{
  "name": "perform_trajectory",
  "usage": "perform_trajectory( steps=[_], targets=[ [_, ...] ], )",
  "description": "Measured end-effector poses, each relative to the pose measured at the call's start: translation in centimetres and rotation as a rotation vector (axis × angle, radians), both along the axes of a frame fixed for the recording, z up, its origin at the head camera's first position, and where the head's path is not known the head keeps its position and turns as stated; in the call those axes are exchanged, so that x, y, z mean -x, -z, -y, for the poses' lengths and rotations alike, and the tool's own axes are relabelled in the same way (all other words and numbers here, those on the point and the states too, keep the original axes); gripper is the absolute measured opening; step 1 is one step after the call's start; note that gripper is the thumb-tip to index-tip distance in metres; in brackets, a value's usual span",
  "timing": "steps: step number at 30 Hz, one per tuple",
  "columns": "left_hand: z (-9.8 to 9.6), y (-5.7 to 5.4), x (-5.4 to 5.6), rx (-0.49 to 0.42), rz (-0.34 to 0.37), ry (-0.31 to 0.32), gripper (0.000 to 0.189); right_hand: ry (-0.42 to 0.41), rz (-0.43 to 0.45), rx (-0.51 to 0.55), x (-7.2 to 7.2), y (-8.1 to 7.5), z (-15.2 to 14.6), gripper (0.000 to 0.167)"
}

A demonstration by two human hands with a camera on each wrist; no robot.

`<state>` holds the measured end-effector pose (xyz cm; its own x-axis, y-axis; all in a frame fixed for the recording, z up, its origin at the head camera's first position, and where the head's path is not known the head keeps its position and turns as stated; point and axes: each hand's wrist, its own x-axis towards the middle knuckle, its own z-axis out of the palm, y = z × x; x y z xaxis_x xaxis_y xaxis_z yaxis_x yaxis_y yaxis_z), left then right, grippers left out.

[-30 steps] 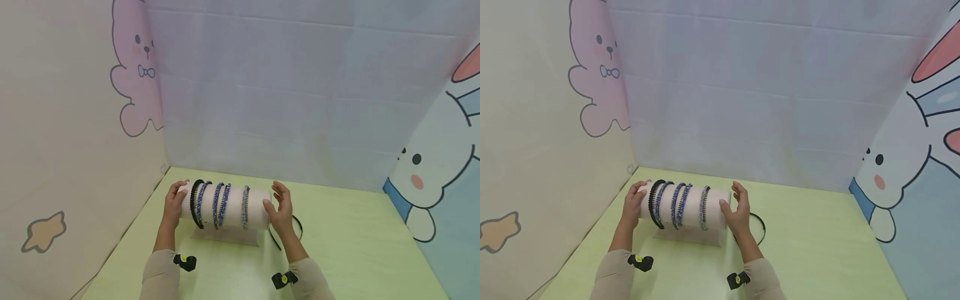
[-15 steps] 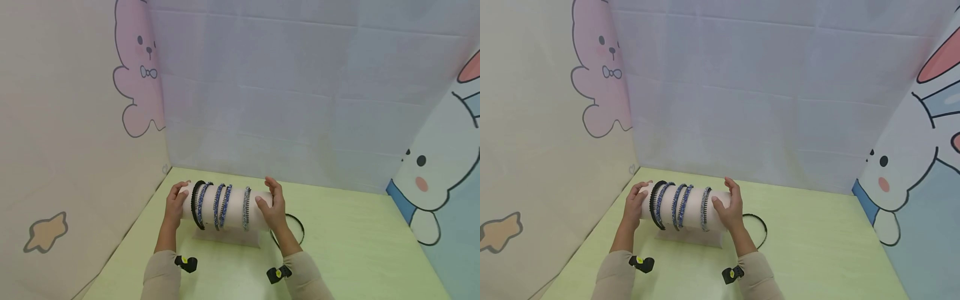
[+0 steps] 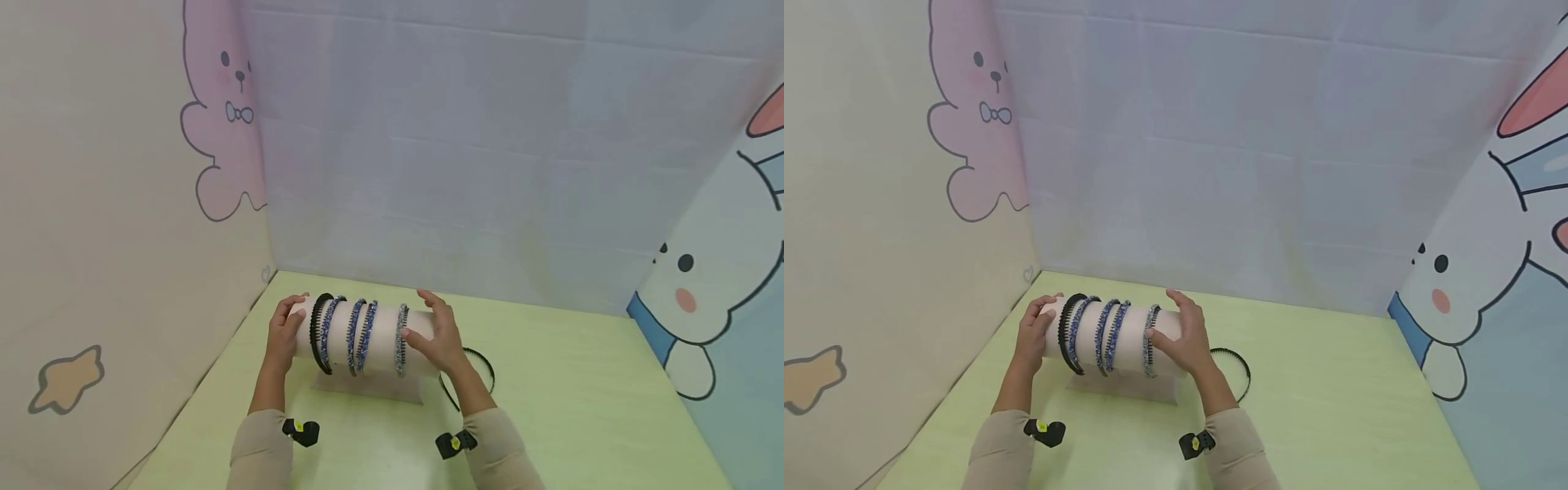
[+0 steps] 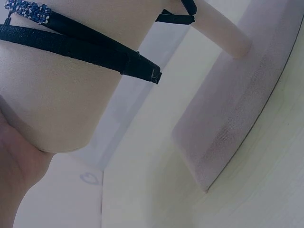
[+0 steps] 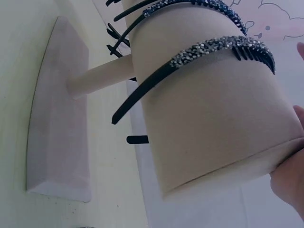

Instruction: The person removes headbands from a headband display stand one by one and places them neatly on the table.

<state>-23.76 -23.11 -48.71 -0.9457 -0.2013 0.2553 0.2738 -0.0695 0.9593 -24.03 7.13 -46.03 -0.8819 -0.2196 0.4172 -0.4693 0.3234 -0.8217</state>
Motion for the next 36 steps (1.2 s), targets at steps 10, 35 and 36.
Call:
perform_trajectory(
  steps=[10, 35, 36],
  targets=[
    [-0.1, -0.4, -0.3, -0.011, 0.014, 0.003, 0.025, -0.027, -0.033, -0.43, 0.1, -1.6, -0.3, 0.097],
    [-0.5, -1.1, -0.7, 0.031, 0.006, -0.008, 0.026, 0.019, -0.123, -0.739, -0.1, -2.5, 0.1, 0.099],
    [-0.5, -1.1, -0.7, 0.028, 0.007, -0.007, 0.026, 0.021, -0.105, -0.718, -0.2, -2.5, 0.1, 0.099]
  ],
)
